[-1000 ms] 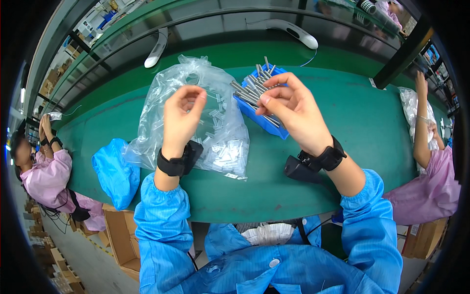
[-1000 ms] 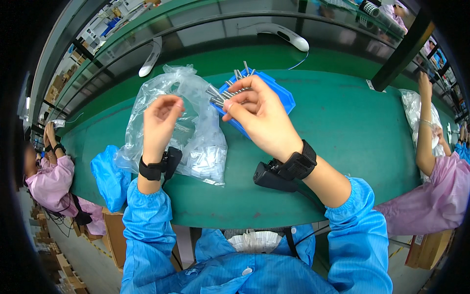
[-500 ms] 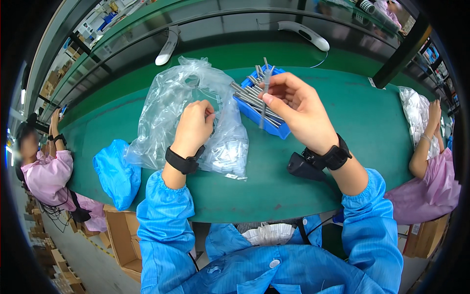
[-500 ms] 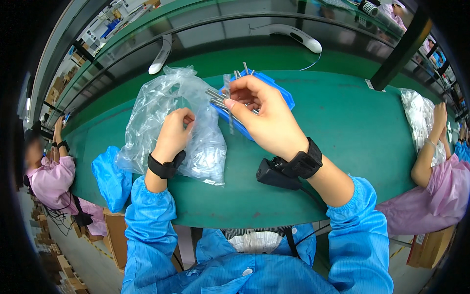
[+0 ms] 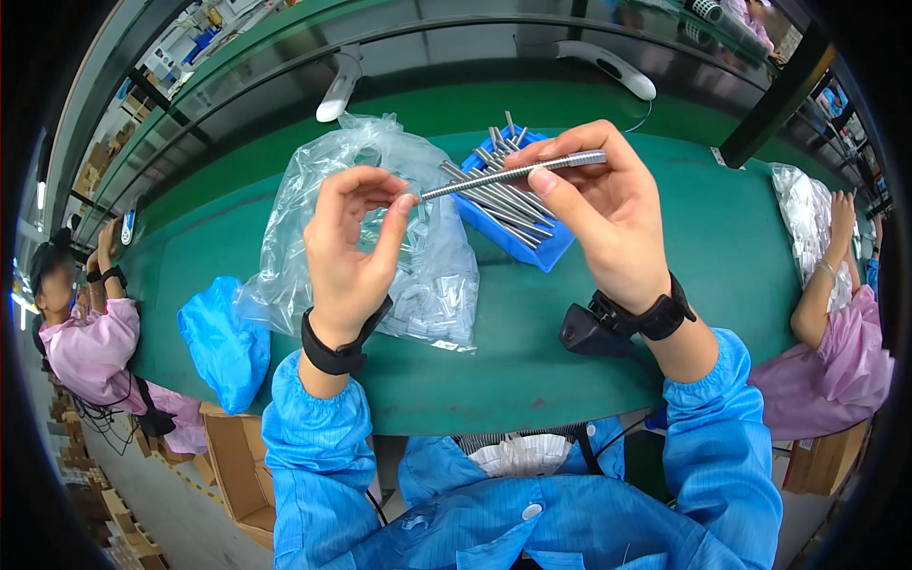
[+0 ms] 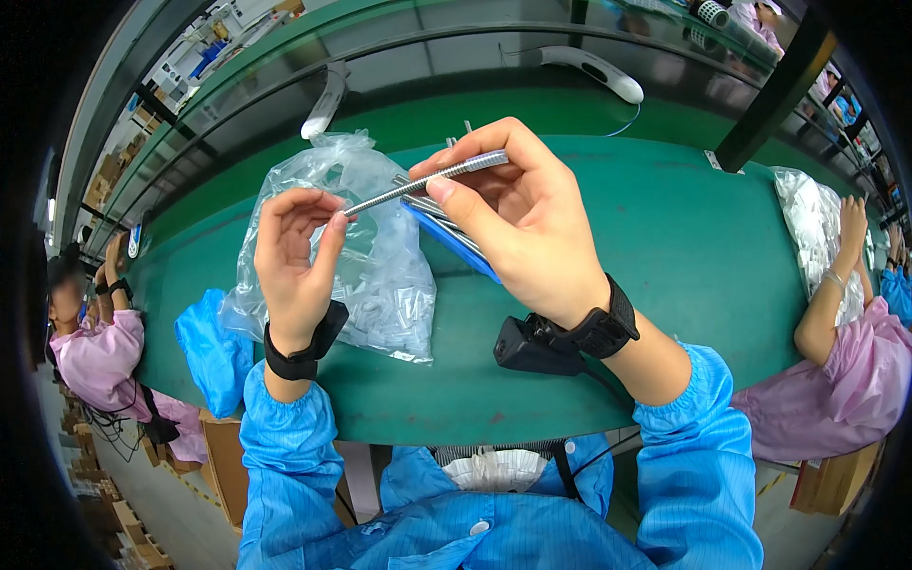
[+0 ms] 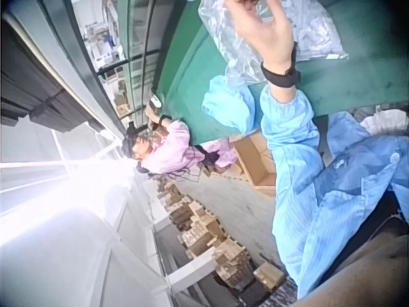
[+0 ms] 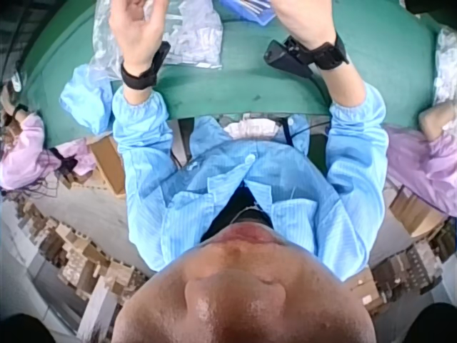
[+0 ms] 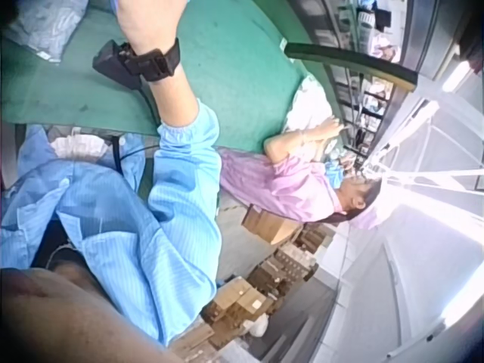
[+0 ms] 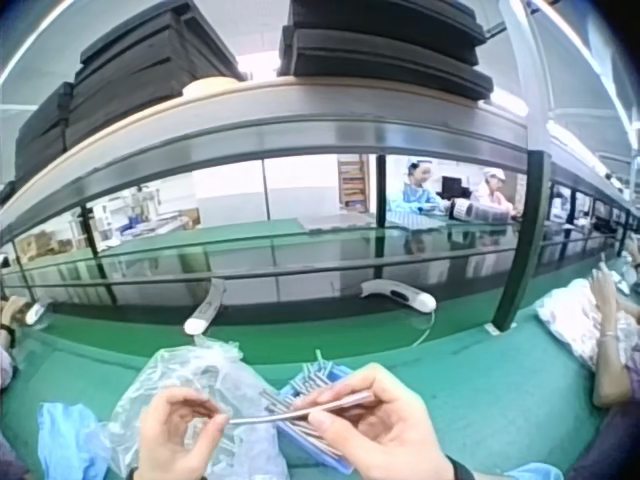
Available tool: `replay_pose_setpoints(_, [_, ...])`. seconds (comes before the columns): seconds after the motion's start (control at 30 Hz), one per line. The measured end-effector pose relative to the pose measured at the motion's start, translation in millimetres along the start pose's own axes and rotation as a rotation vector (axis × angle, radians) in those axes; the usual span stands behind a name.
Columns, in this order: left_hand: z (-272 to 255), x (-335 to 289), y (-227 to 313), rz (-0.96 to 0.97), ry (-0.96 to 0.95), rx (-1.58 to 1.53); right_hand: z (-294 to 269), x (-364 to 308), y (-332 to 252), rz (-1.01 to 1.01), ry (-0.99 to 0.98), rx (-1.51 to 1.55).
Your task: Inspecting and sorting metal pins on an industrial assembly line.
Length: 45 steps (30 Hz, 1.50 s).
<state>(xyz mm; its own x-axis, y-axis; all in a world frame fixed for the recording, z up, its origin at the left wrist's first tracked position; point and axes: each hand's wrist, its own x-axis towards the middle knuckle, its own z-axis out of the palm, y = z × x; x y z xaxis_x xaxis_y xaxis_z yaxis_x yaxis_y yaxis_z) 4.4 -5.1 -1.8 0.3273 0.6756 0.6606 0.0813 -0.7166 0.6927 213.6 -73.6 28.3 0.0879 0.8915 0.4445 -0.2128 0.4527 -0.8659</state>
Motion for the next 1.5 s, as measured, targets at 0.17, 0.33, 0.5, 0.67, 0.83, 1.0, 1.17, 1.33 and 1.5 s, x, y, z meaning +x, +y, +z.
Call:
replay_pose_setpoints(0.17, [5.6,-1.7,4.3,0.023,0.018,-0.095,1.8,-0.5,1.6,-0.046,0.016,0.004])
replay_pose_setpoints(0.33, [6.5,-2.8,5.2,0.030,0.038,-0.150,2.2,-0.1,3.7,-0.058,0.028,-0.008])
replay_pose_setpoints(0.5, [5.1,-3.4,5.5,0.039,-0.003,-0.139,2.8,-0.6,2.8,-0.034,0.019,-0.046])
replay_pose_setpoints(0.67, [5.5,-3.2,4.9,0.055,0.015,-0.148,2.3,-0.6,3.4,-0.034,0.023,-0.068])
replay_pose_setpoints(0.83, [3.8,-3.1,2.1,0.083,0.030,-0.098,-1.4,1.3,4.4,0.000,-0.011,-0.074])
replay_pose_setpoints(1.0, [3.7,-2.6,1.0,0.100,0.016,-0.088,-5.5,0.9,2.4,0.017,-0.096,-0.226])
replay_pose_setpoints(1.17, [5.7,-4.2,4.8,-0.043,0.057,-0.290,-3.2,-2.0,3.3,-0.022,-0.095,-0.247])
replay_pose_setpoints(1.33, [0.8,0.0,1.0,-0.066,0.142,-0.365,-4.5,-0.2,-2.1,-0.011,-0.072,-0.147])
replay_pose_setpoints(1.5, [3.5,-2.1,1.4,-0.094,0.108,-0.451,-1.2,-1.6,-0.4,-0.012,-0.056,-0.139])
